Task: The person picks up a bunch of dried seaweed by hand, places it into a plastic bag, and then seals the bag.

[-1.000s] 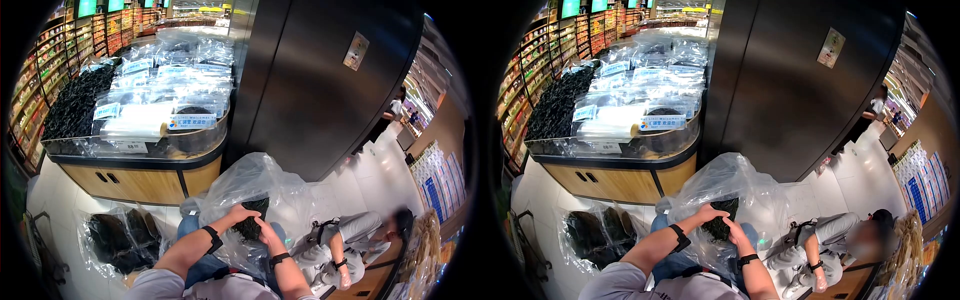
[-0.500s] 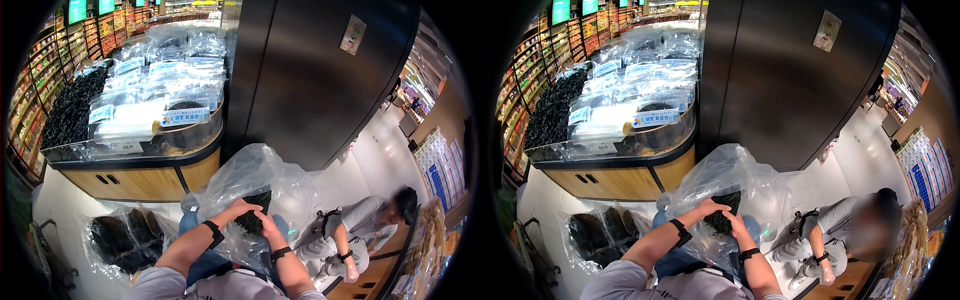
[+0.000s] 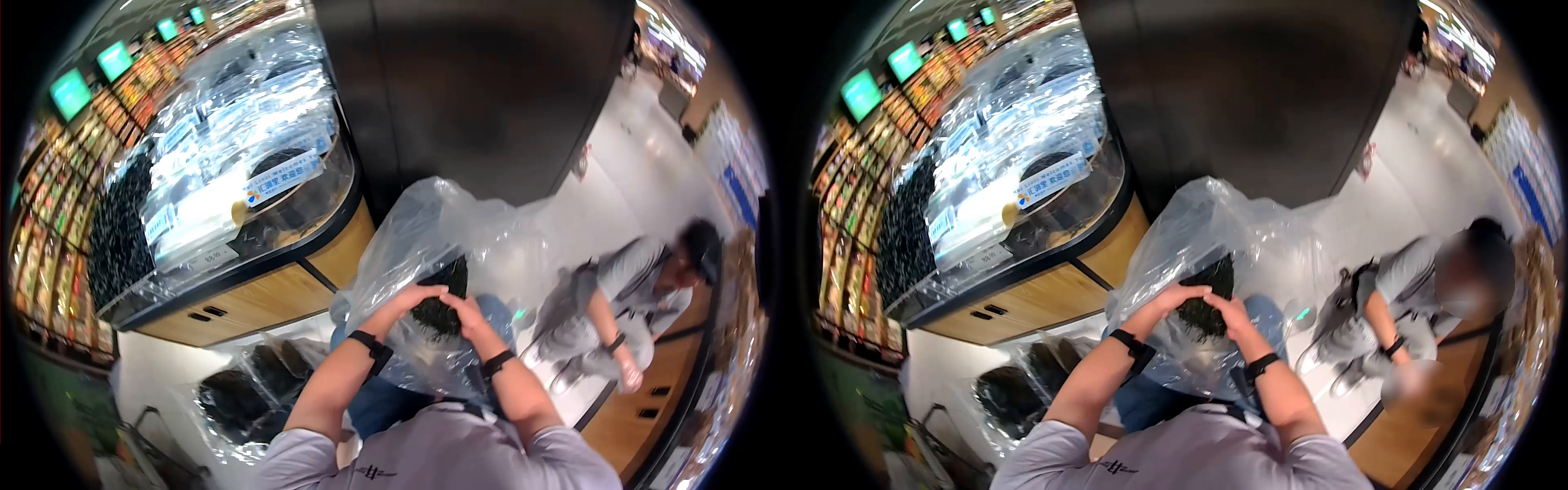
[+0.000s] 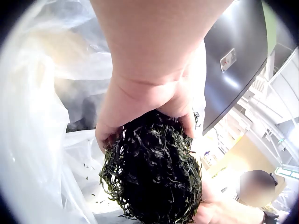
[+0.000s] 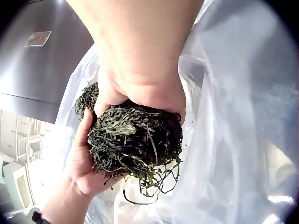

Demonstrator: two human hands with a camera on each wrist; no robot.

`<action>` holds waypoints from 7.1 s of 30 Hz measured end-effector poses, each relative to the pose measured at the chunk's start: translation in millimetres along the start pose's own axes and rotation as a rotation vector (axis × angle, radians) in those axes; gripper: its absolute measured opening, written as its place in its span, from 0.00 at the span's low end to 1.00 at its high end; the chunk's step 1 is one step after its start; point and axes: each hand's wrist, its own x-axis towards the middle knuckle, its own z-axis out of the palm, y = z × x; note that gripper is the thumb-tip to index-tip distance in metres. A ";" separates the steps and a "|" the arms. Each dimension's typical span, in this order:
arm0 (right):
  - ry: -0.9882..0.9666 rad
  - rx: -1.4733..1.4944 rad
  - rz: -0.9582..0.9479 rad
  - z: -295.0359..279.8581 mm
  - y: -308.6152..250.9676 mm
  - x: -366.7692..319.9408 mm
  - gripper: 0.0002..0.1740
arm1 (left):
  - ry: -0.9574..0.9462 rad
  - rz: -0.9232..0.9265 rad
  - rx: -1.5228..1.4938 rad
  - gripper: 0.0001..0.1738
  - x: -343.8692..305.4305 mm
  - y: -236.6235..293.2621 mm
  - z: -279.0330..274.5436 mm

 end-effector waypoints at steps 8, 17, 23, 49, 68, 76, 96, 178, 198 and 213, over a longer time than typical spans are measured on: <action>0.069 0.061 0.005 -12.8 1.4 2.8 0.25 | 0.332 0.426 1.140 0.27 -11.4 -17.8 -16.2; 0.039 0.041 -0.023 -10.1 5.3 2.6 0.27 | -0.138 0.343 1.752 0.17 -50.1 43.5 18.3; 0.044 0.054 -0.012 -15.6 2.7 -2.6 0.27 | -0.100 0.827 1.408 0.25 -85.5 115.5 -1.2; 0.031 -0.009 -0.096 -25.6 19.6 -9.0 0.32 | 1.435 -0.366 1.750 0.18 -168.2 269.7 -403.4; 0.003 -0.073 0.012 -23.1 20.6 -9.1 0.30 | 0.669 0.921 1.675 0.15 -280.9 76.6 -54.0; -0.082 -0.025 -0.025 -26.2 25.1 -1.4 0.26 | 0.829 0.785 1.172 0.03 -281.3 40.5 -23.1; -0.064 -0.009 -0.002 -22.7 18.1 -8.5 0.25 | 0.957 0.685 0.849 0.06 -239.4 7.7 -68.8; 0.003 0.104 -0.032 -42.1 -26.8 -41.0 0.29 | 0.560 0.003 -0.310 0.21 -211.7 32.1 33.3; 0.025 0.074 -0.024 -34.5 -32.7 -44.7 0.29 | 0.985 0.079 0.000 0.29 -221.3 -69.2 -124.9; 0.053 0.070 -0.017 -35.0 -32.1 -40.3 0.29 | 0.728 0.529 1.053 0.25 -228.4 -86.1 19.4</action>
